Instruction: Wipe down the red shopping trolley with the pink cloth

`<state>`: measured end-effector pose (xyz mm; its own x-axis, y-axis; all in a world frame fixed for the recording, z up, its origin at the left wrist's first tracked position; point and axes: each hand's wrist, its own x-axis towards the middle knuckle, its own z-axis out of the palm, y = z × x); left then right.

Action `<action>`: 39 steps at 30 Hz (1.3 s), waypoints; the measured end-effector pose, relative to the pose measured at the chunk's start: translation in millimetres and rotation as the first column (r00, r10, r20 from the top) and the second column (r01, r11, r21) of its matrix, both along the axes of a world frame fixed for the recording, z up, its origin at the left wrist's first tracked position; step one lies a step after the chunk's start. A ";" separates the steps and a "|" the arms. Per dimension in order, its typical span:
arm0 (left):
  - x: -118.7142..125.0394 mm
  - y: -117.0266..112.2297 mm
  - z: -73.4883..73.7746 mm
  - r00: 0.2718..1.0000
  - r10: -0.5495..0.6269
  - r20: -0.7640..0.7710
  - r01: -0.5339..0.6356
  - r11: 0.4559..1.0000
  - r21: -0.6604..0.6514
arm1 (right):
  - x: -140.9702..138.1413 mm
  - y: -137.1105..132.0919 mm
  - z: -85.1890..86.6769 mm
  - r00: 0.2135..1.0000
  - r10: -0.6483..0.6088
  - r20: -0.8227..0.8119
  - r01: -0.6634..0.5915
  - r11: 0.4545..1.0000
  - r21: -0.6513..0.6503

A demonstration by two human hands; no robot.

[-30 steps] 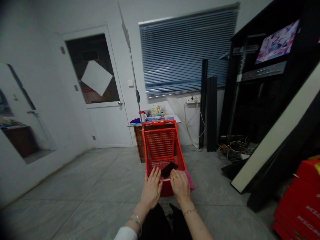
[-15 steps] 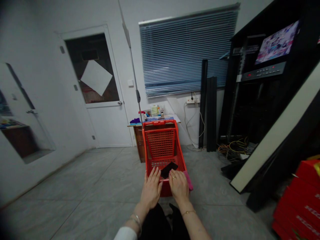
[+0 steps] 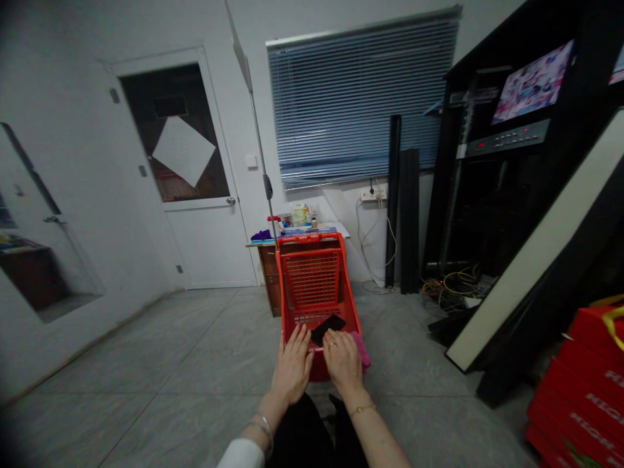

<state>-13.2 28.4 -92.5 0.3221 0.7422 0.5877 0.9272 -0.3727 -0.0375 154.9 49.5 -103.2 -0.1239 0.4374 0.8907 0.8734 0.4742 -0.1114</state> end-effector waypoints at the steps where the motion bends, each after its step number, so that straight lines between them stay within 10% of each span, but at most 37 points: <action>1: -1.1 0.0 0.0 1.000 -0.001 0.000 0.001 1.000 0.004 | -10.8 -1.1 -0.2 1.000 0.005 0.002 -0.005 1.000 -0.002; 10: -5.7 0.9 2.8 1.000 -0.026 0.012 0.027 0.999 -0.019 | 35.3 6.8 4.3 0.994 0.089 0.068 -0.085 0.994 -0.063; 17: -7.5 2.9 -1.3 1.000 -0.025 -0.003 0.025 1.000 0.004 | -25.5 -3.5 0.7 0.999 0.030 -0.014 -0.030 0.998 -0.049; 24: -8.7 3.4 1.7 1.000 -0.029 0.003 0.029 1.000 0.002 | 31.5 2.5 5.7 0.995 0.093 0.038 -0.090 0.993 -0.074; 32: -9.3 2.7 4.5 1.000 -0.006 0.012 0.007 1.000 -0.022 | -29.4 -4.1 3.8 0.997 0.059 -0.042 -0.062 0.997 -0.057; 39: -9.6 4.3 5.2 0.999 -0.017 -0.034 0.017 1.000 -0.010 | 29.4 6.8 3.0 0.997 0.073 0.030 -0.071 0.994 -0.087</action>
<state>-22.8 32.7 -87.4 0.3542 0.7422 0.5689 0.9190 -0.3889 -0.0648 184.3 56.4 -100.1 -0.1871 0.5012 0.8449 0.8412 0.5259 -0.1257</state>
